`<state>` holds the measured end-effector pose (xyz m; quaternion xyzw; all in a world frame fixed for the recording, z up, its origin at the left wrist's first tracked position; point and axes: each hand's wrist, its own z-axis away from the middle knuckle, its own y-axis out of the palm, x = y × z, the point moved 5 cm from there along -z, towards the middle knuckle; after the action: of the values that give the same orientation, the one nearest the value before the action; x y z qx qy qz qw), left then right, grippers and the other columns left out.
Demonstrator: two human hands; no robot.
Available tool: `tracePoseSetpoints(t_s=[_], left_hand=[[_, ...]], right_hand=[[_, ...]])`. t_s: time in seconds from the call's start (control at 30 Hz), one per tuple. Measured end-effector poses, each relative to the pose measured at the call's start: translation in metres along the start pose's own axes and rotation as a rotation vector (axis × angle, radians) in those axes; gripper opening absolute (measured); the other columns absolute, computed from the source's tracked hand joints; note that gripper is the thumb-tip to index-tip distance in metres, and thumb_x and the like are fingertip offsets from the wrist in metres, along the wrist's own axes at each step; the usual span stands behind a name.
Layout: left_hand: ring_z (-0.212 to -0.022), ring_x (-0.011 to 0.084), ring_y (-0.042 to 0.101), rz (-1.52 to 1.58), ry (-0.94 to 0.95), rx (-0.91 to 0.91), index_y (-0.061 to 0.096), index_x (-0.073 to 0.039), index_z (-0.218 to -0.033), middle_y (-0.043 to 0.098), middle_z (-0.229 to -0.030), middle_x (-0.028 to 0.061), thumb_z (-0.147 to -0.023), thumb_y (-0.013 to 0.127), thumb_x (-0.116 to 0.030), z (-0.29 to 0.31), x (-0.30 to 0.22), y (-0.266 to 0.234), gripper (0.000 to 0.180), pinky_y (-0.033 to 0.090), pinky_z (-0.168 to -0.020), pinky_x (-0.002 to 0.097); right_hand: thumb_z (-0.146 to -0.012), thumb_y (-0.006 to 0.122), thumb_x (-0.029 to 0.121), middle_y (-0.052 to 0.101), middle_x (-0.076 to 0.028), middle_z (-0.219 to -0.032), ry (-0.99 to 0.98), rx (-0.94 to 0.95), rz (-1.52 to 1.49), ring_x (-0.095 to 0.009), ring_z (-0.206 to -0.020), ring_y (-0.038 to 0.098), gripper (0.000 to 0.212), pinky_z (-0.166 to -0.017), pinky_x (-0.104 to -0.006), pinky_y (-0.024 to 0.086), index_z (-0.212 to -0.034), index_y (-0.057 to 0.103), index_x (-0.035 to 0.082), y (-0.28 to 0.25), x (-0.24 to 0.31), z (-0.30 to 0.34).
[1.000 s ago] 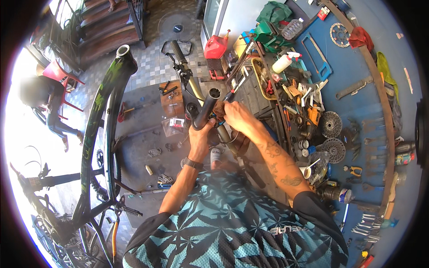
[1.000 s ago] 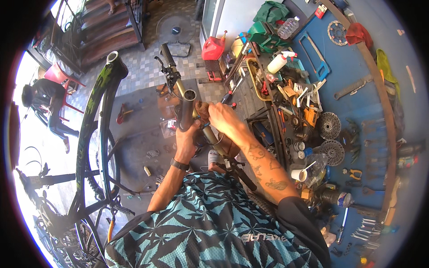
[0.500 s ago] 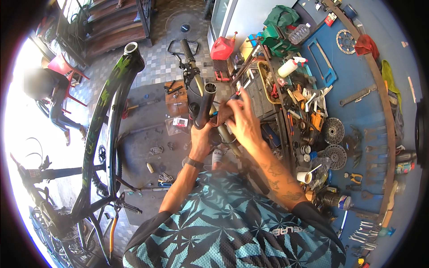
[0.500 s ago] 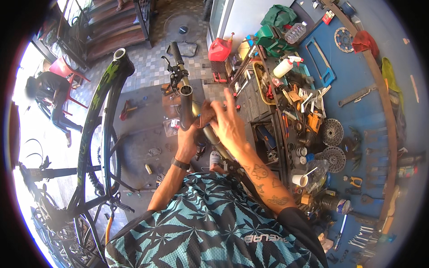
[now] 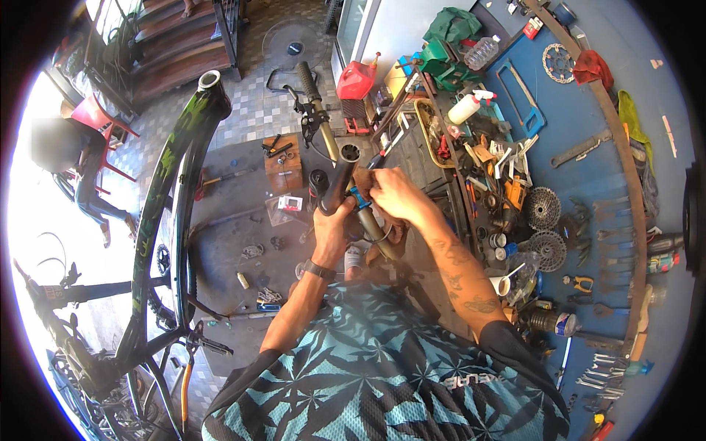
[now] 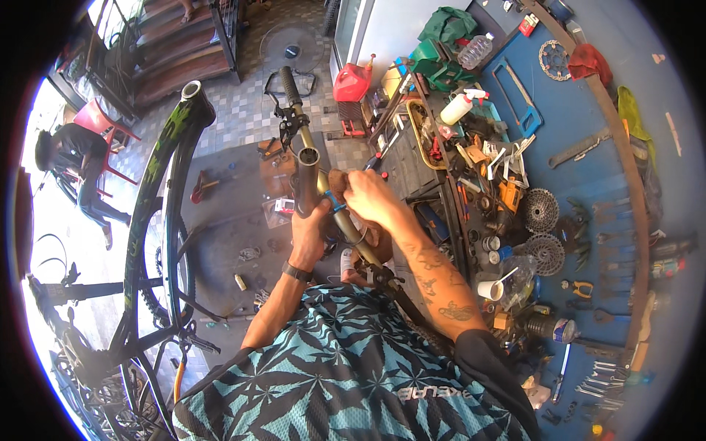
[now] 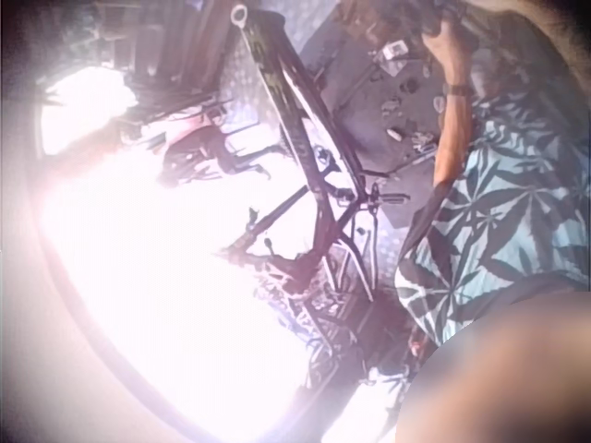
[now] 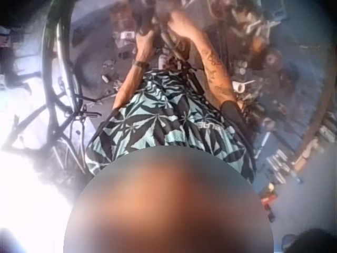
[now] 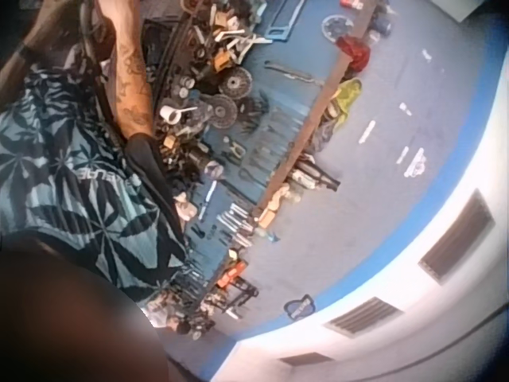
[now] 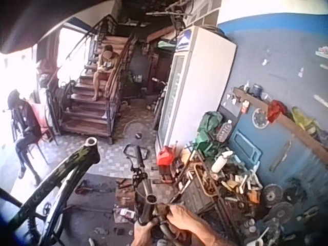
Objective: The person applies grease to the inside of a bicycle head tube using a brush, then inserts the fork steerer tube and installs the handlebar stem and spacers. The person tightens the stem bolts with an Allen key and adjusts the handlebar position.
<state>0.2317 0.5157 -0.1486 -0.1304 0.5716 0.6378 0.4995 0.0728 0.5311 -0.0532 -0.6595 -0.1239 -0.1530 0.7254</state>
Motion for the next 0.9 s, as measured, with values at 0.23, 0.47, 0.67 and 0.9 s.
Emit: tracePoseSetpoints(t_s=[0.23,0.47,0.67,0.9], left_hand=[[-0.099,0.0245,0.073,0.188,-0.131,0.135,0.060,0.001,-0.128,0.069,-0.115,0.0107,-0.094,0.073,-0.011,0.009,-0.011,0.003,0.038,0.064,-0.087,0.0408],[-0.102,0.0206,0.069,0.102,-0.073,0.111,0.061,-0.002,-0.130,0.069,-0.114,0.0064,-0.093,0.076,-0.012,0.007,-0.010,-0.006,0.042,0.058,-0.088,0.0370],[-0.103,0.0191,0.067,0.051,-0.010,0.111,0.060,-0.003,-0.132,0.068,-0.116,0.0046,-0.093,0.078,-0.012,0.008,-0.010,-0.012,0.044,0.056,-0.090,0.0368],[-0.115,0.0226,0.068,0.111,-0.203,0.311,0.055,-0.002,-0.142,0.067,-0.128,0.0082,-0.091,0.085,-0.020,0.017,-0.014,-0.026,0.063,0.056,-0.100,0.0398]], right_hand=[[-0.105,0.063,0.016,0.064,-0.010,-0.136,0.206,-0.361,-1.479,-0.019,-0.127,0.062,0.045,-0.110,-0.0366,0.050,-0.148,0.053,0.004,-0.012,-0.050,0.036],[-0.106,0.063,0.009,0.065,-0.006,-0.139,0.249,-0.252,-1.604,-0.014,-0.126,0.061,0.045,-0.111,-0.0309,0.047,-0.149,0.054,0.003,0.058,-0.019,0.033],[-0.110,0.060,0.039,0.062,-0.004,-0.143,0.322,-0.402,-1.403,-0.013,-0.130,0.058,0.055,-0.106,-0.0305,0.049,-0.153,0.050,0.007,0.064,-0.017,0.040],[-0.105,0.050,0.066,0.057,-0.003,-0.149,0.488,0.092,-1.774,-0.017,-0.136,0.055,0.076,-0.111,-0.0369,0.049,-0.157,0.046,0.011,0.108,-0.004,0.057]])
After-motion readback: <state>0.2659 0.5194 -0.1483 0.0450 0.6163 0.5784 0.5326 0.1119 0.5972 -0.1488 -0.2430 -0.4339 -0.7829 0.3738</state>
